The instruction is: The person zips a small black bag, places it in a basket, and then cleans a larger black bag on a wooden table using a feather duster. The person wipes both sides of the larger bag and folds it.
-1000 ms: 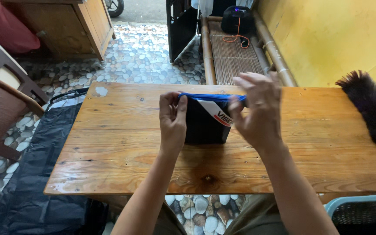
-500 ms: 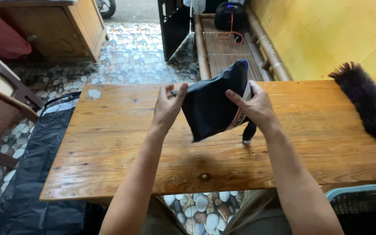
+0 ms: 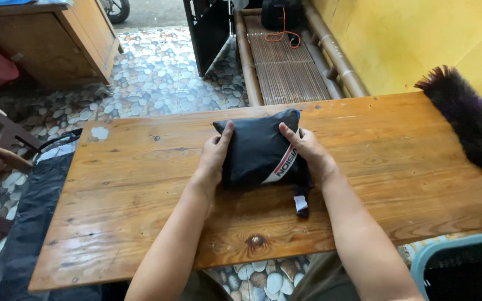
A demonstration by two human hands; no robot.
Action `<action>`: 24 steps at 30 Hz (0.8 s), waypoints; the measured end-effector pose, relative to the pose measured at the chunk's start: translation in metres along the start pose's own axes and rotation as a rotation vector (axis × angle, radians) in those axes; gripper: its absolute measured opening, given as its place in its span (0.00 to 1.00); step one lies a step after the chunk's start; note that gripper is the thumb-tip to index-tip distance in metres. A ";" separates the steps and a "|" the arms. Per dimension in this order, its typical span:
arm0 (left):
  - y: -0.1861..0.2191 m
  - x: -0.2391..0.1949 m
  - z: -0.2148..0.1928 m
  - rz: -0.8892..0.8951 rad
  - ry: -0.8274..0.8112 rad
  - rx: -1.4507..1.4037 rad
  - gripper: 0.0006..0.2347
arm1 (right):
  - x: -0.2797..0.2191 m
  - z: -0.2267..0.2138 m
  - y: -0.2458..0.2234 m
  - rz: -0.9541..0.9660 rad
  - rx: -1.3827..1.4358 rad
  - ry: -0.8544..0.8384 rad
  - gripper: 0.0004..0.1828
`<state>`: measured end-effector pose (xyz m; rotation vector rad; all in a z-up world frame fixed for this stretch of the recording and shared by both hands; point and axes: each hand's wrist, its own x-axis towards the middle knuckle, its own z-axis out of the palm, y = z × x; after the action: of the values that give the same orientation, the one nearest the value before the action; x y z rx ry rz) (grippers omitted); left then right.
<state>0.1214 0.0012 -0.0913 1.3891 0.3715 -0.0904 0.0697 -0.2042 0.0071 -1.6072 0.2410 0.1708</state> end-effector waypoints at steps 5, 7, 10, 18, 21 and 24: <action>0.006 -0.009 0.014 0.040 0.109 -0.153 0.21 | 0.032 -0.010 0.032 -0.107 0.062 0.036 0.23; 0.012 -0.014 0.018 0.070 0.125 -0.208 0.17 | 0.047 -0.016 0.045 -0.163 0.058 0.041 0.22; 0.020 -0.020 0.022 0.094 0.132 -0.273 0.16 | 0.042 -0.013 0.038 -0.224 0.068 0.054 0.18; 0.047 -0.075 0.022 0.265 -0.014 -0.180 0.13 | 0.018 -0.019 0.018 -0.198 0.260 0.024 0.19; 0.022 -0.067 0.009 0.368 -0.111 -0.140 0.15 | 0.025 -0.029 0.032 -0.307 0.138 0.140 0.15; 0.042 -0.085 0.010 0.251 -0.080 0.157 0.25 | 0.023 -0.041 0.041 -0.352 0.055 0.186 0.15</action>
<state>0.0553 -0.0139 -0.0237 1.5722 0.1234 0.0317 0.0803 -0.2483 -0.0360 -1.5850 0.1013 -0.2543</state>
